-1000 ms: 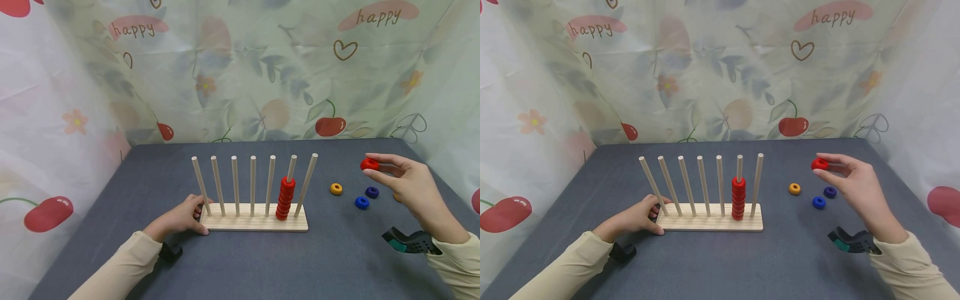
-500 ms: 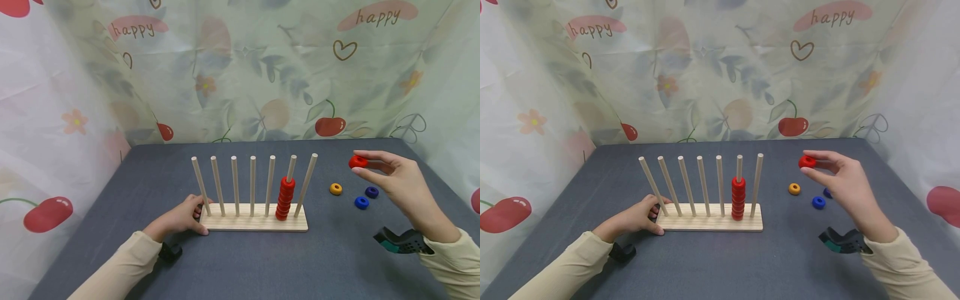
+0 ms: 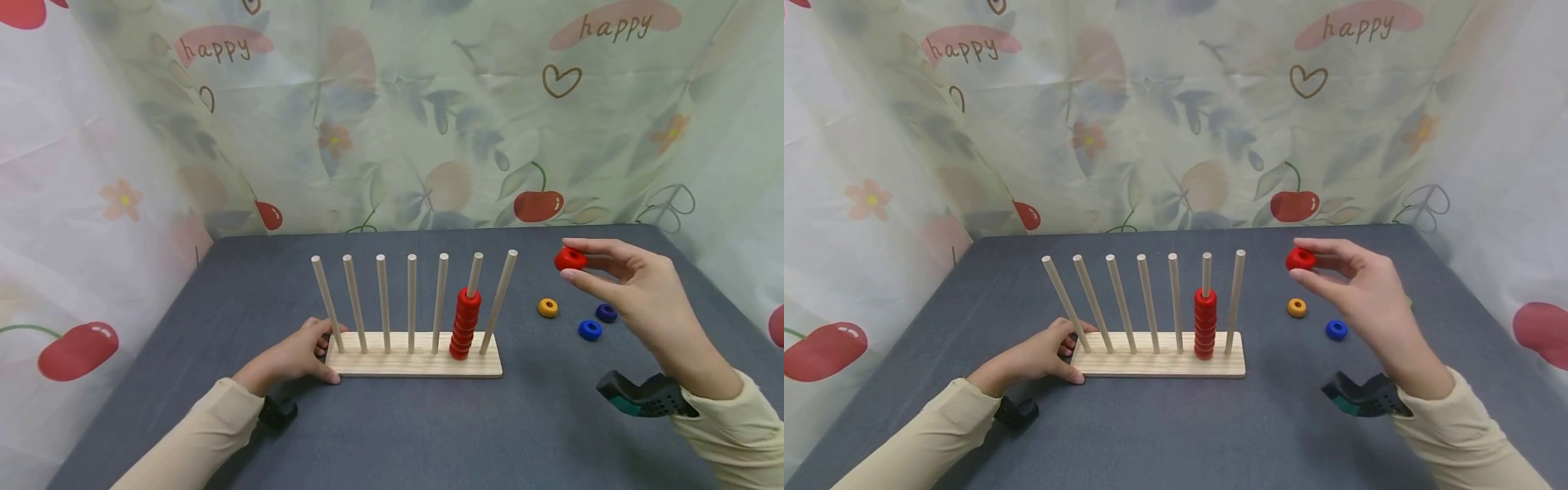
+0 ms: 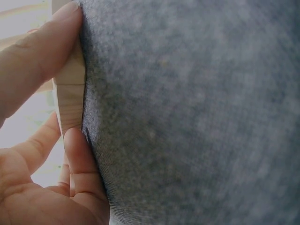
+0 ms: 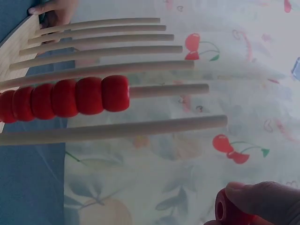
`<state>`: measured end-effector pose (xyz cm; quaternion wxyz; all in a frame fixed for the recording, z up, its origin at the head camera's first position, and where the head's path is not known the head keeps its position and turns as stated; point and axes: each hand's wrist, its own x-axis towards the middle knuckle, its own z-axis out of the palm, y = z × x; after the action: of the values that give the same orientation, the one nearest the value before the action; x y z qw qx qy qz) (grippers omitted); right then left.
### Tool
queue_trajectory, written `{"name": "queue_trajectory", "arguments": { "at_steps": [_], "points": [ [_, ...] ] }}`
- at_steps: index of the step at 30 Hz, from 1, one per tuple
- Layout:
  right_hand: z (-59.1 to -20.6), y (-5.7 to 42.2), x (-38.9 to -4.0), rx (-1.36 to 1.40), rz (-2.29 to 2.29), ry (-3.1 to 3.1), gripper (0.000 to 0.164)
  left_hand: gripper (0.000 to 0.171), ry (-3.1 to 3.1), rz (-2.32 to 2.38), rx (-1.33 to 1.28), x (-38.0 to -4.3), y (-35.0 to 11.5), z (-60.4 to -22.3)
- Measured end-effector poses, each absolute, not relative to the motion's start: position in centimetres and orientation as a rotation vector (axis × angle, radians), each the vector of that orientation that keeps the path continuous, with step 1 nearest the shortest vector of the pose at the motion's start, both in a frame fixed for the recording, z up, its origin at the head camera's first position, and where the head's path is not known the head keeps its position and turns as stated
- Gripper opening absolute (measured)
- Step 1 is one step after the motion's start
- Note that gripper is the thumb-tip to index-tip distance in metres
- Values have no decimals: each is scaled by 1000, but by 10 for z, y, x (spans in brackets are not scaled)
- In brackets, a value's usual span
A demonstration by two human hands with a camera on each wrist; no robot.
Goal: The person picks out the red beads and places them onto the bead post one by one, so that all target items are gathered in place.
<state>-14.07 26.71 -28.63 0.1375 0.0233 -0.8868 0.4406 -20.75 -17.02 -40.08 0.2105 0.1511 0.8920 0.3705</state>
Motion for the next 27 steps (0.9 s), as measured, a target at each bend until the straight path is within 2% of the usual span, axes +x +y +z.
{"name": "queue_trajectory", "arguments": {
  "at_steps": [27],
  "points": [
    [-261, 230, -132, 325, 1427, -2411, 39, 78, 2473, 1041, 423, -208, -171, -402]
  ]
}}
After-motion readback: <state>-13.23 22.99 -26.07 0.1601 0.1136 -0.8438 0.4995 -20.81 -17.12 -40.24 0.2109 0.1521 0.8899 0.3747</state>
